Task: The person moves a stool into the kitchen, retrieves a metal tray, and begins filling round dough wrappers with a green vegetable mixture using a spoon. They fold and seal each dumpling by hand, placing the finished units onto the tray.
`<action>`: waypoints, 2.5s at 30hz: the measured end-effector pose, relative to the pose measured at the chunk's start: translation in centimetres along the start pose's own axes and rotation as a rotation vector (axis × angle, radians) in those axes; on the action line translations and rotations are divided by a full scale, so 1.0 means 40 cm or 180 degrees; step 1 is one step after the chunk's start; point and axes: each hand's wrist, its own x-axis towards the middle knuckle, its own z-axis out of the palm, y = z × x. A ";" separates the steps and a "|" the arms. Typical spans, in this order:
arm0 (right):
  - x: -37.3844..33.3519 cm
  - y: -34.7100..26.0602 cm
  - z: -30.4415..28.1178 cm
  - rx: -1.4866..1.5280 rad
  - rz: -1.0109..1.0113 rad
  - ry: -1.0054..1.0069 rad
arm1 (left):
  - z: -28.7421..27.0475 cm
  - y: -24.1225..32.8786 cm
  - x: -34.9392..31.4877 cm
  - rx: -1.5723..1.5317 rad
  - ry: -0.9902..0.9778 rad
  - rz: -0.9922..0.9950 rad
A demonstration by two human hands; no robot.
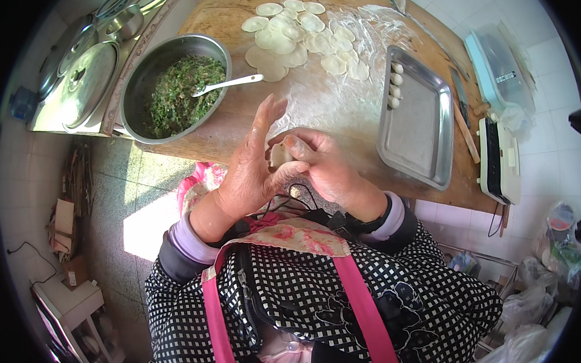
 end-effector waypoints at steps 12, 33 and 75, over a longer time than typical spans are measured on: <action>-0.114 -0.168 -0.491 -0.1495 0.0674 0.2295 | -0.014 -0.101 -0.074 -0.0068 -0.0155 -0.0415; -0.063 -0.219 -0.521 -0.3034 0.1090 0.2754 | -0.070 -0.122 -0.082 0.0097 -0.0083 -0.1051; 0.192 -0.283 -0.301 -0.4399 0.1010 0.1024 | -0.088 -0.165 -0.077 -0.0459 0.0032 -0.1411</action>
